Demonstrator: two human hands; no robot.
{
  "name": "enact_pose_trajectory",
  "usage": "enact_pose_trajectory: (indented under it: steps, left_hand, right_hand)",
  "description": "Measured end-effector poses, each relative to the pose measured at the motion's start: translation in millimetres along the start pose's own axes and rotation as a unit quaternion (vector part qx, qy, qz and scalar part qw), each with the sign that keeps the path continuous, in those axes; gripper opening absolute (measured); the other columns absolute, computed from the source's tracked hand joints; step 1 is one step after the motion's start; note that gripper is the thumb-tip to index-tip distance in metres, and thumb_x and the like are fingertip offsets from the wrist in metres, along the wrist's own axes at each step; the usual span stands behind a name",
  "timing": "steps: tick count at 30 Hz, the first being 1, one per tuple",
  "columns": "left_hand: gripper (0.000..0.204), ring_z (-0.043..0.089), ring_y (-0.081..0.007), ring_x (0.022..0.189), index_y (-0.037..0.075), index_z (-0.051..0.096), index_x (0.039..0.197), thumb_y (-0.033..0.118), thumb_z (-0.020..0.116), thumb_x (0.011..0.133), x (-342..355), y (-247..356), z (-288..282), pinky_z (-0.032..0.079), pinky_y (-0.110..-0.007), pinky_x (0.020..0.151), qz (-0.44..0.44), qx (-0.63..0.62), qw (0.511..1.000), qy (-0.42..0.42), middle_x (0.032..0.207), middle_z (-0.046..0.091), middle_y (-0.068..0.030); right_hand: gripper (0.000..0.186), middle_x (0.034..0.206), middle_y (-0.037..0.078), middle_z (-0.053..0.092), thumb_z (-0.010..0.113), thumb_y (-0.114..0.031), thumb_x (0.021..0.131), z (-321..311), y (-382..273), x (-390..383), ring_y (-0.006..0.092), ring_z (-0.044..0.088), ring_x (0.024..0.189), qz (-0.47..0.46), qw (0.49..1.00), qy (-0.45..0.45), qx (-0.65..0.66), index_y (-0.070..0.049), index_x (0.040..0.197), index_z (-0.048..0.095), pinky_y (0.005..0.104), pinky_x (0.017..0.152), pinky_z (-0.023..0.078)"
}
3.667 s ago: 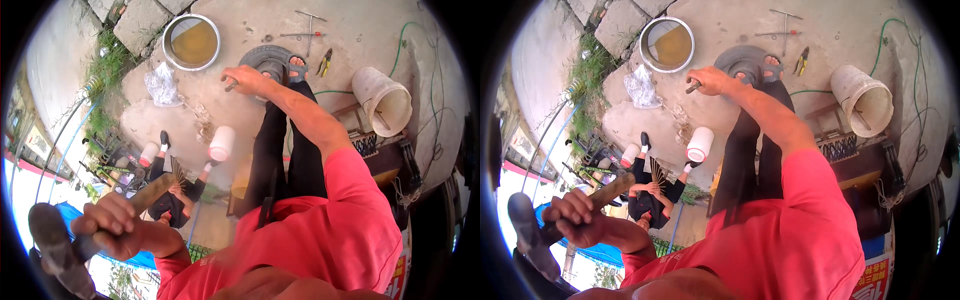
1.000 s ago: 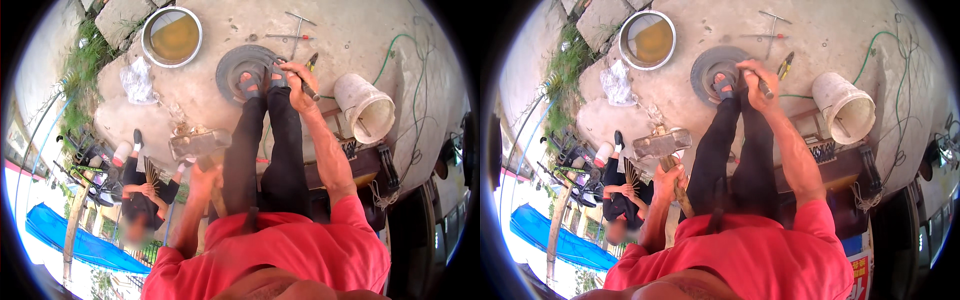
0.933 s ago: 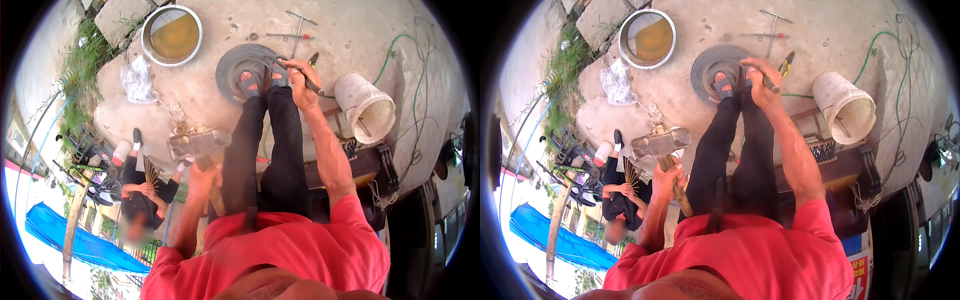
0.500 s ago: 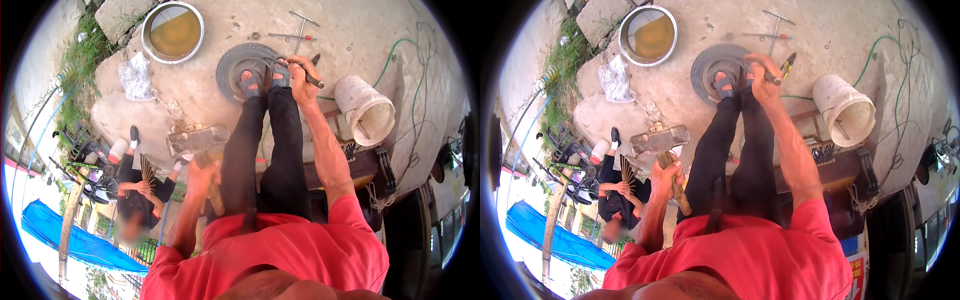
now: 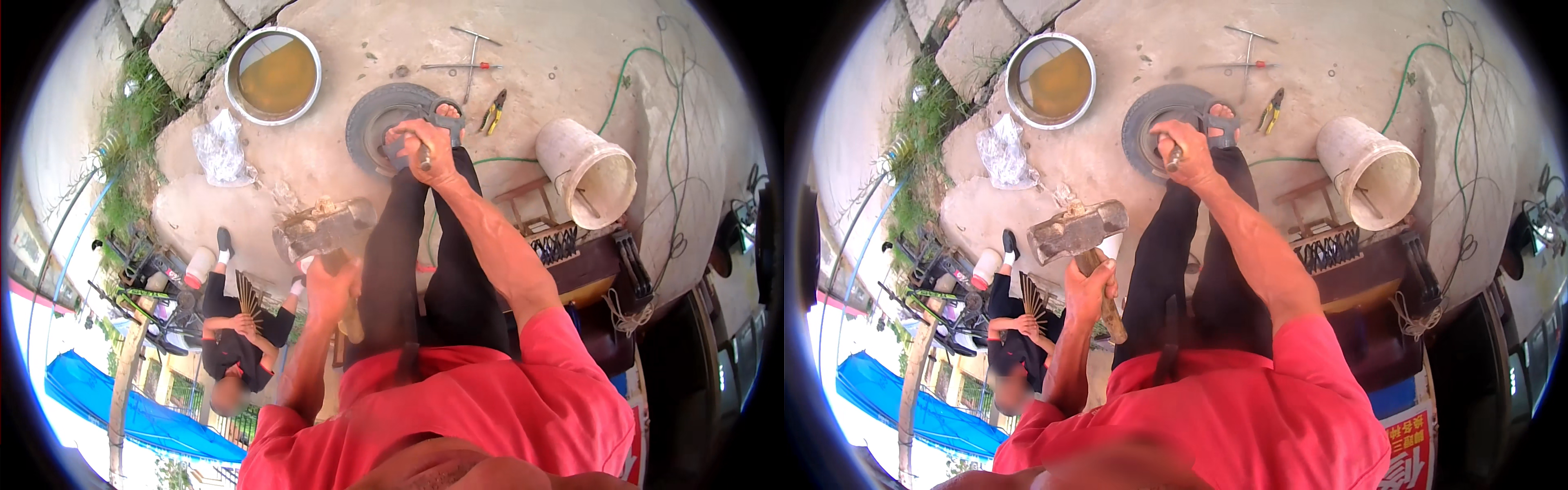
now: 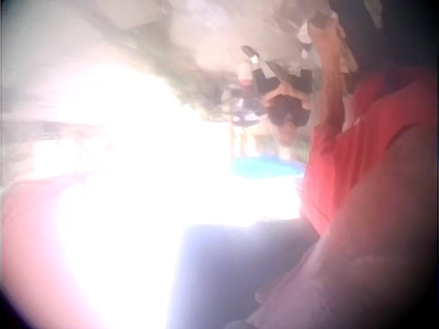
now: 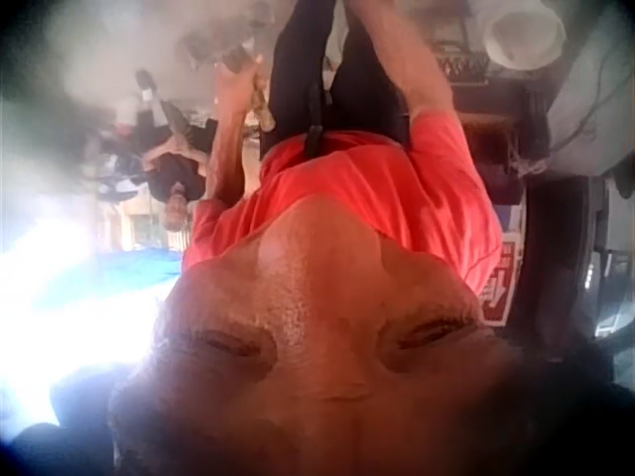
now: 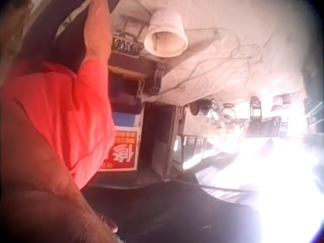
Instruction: The person uses a long metal pry bar to separate a tire from a wheel rim, then uses a large wooden mallet and a metal tool to strike the rim to loosen it.
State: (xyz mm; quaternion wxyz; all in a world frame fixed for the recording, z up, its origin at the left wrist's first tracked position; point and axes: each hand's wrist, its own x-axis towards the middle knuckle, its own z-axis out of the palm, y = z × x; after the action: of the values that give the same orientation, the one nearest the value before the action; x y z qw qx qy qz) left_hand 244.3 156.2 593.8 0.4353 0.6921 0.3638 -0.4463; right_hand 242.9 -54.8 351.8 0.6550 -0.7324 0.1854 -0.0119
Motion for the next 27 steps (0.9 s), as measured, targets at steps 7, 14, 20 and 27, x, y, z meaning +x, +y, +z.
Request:
enact_pose_trajectory:
  steps: [7, 14, 20, 27]
  left_hand:
    - [0.01, 0.057, -0.0123, 0.059, -0.002, 0.063, 0.096, 0.007, 0.066, 0.094, -46, 60, 18, 0.046, -0.028, 0.054, 0.127, 0.081, 0.987, -0.059, 0.075, 0.063, -0.0065]
    - [0.025, 0.066, -0.0178, 0.077, -0.001, 0.065, 0.107, 0.014, 0.074, 0.088, 26, 46, 55, 0.053, -0.034, 0.071, 0.322, 0.154, 0.934, -0.006, 0.085, 0.067, -0.0081]
    - [0.015, 0.049, -0.0129, 0.048, 0.001, 0.054, 0.09, 0.008, 0.068, 0.091, -31, 114, 40, 0.04, -0.027, 0.045, 0.138, 0.087, 0.987, 0.018, 0.064, 0.053, -0.004]
    - [0.012, 0.047, -0.011, 0.057, 0.01, 0.056, 0.111, 0.014, 0.052, 0.101, -116, 190, 18, 0.046, -0.031, 0.061, 0.584, -0.069, 0.79, -0.176, 0.073, 0.043, -0.0001]
  right_hand:
    - [0.018, 0.09, 0.011, 0.07, 0.059, -0.005, 0.084, 10, -15, 4, 0.0357, 0.064, 0.084, -0.047, 0.996, 0.021, -0.07, -0.009, 0.099, 0.068, 0.0435, 0.082, 0.052]
    - [0.017, 0.085, 0.009, 0.068, 0.063, -0.01, 0.084, 10, -13, -2, 0.0347, 0.065, 0.084, -0.105, 0.992, -0.014, -0.066, -0.013, 0.102, 0.065, 0.0455, 0.078, 0.05]
    - [0.016, 0.084, 0.011, 0.068, 0.06, -0.011, 0.087, 1, 1, -7, 0.0349, 0.066, 0.081, -0.071, 0.996, 0.015, -0.059, -0.012, 0.102, 0.065, 0.0459, 0.077, 0.051]
    - [0.016, 0.078, 0.011, 0.067, 0.062, -0.003, 0.081, -18, -8, 4, 0.0356, 0.066, 0.078, -0.081, 0.996, 0.01, -0.04, -0.007, 0.097, 0.064, 0.0455, 0.071, 0.052]
